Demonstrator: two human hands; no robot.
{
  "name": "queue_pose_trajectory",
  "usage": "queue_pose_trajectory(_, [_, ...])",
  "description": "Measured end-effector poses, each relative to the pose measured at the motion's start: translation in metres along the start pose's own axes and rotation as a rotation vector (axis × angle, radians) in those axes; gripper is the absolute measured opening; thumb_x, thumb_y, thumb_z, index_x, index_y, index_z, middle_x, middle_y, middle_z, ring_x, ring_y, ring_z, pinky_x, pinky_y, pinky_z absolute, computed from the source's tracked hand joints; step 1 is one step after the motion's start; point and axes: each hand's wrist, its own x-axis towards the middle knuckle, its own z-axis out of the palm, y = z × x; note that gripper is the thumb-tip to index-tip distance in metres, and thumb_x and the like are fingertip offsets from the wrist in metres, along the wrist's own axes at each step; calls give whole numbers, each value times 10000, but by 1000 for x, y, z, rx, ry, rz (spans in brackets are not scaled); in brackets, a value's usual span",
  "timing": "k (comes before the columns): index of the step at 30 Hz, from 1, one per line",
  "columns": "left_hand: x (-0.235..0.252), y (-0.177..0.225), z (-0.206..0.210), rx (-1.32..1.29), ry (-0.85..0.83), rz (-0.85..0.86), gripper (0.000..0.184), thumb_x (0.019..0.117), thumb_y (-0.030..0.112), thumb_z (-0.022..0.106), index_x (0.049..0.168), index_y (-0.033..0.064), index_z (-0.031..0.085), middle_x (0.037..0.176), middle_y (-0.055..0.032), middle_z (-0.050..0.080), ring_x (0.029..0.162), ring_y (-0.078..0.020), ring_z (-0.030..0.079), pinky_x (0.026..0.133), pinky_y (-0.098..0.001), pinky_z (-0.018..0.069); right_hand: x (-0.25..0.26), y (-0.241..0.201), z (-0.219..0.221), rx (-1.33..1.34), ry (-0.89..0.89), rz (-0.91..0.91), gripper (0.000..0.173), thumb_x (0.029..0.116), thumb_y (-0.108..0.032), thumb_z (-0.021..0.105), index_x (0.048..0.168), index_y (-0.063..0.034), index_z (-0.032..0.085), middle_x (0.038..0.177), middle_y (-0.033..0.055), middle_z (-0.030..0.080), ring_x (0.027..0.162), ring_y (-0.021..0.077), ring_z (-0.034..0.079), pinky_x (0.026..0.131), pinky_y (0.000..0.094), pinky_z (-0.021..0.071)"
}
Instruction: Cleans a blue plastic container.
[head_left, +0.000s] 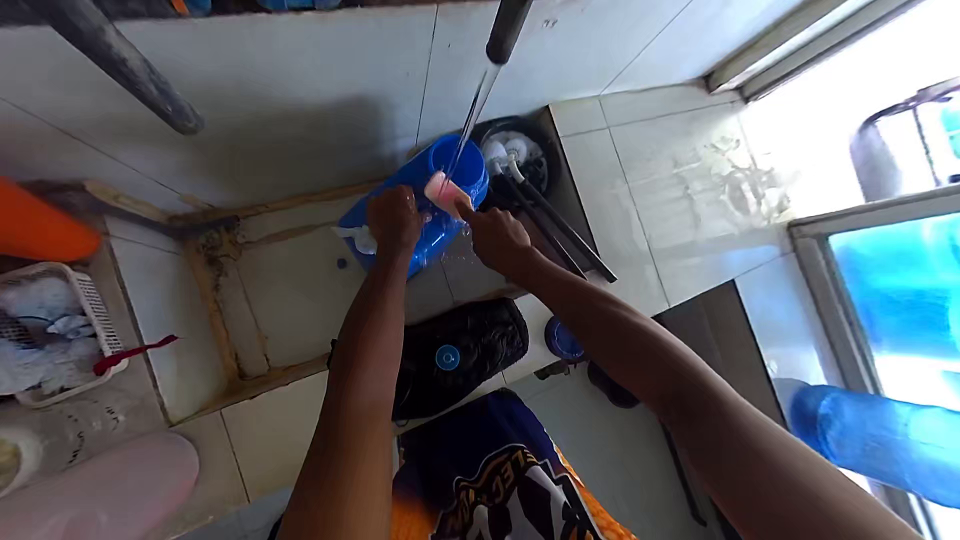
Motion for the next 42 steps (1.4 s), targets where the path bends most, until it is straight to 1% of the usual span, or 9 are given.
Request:
queue_pose_trajectory(6, [0,4,-3,54,-34,-41,494,832,529,778,1032,83,710,976,-164,731,962,-373,706,819,-607,542,-3,145,41,253,183,-19,468,1065,-197,459,1529,-255,474,991,228,717,862,434,712,718,661,567])
queue_pose_trajectory(9, [-5,12,-4,91,-88,-13,515,851,528,770,1071,67,709,986,-197,724,972,-412,696,830,-634,533,-12,111,48,370,245,-190,504,1047,-134,496,1542,-226,474,1142,199,694,979,395,696,840,616,568])
queue_pose_trajectory(11, [-10,14,0,127,-78,-17,508,848,537,764,1081,88,715,976,-188,727,951,-409,702,799,-634,544,-4,100,65,374,236,-249,513,1029,-89,506,1523,-230,495,1133,193,669,885,386,701,750,590,591])
queue_pose_trajectory(16, [-35,20,5,132,-26,-57,498,853,538,770,1061,88,730,951,-180,734,945,-402,704,827,-628,539,14,164,60,461,323,-153,451,1050,-109,467,1487,-193,535,1017,225,698,918,431,697,779,630,564])
queue_pose_trajectory(23, [-87,55,51,127,169,-49,350,923,441,733,1034,109,736,844,-118,734,838,-332,699,905,-560,511,32,165,22,264,138,-399,453,1058,-164,473,1460,-349,569,1110,178,696,914,406,702,736,643,566])
queue_pose_trajectory(28, [-98,30,56,136,268,-125,306,931,383,734,1014,88,726,841,-125,730,825,-336,703,880,-565,513,41,126,-27,350,299,-487,427,1036,-157,491,1414,-294,635,1103,160,706,965,357,700,793,592,572])
queue_pose_trajectory(32, [-110,21,74,155,355,-122,91,924,188,702,921,96,703,760,-100,697,747,-315,676,812,-535,514,35,46,-32,-45,72,-545,321,1012,-117,546,1266,-240,699,1119,192,691,981,432,685,724,634,564])
queue_pose_trajectory(35, [-109,19,76,119,386,-128,98,937,190,684,930,94,704,767,-104,701,761,-318,682,805,-532,518,49,30,-57,-149,-97,-482,301,1032,-159,540,1293,-210,681,1246,174,677,1142,432,646,863,653,536])
queue_pose_trajectory(42, [-106,3,72,98,403,-85,113,966,173,632,963,89,708,775,-115,688,778,-328,669,809,-517,514,63,13,-51,-237,3,-611,256,1044,-282,514,1160,-193,723,1084,153,721,1012,406,694,761,656,549])
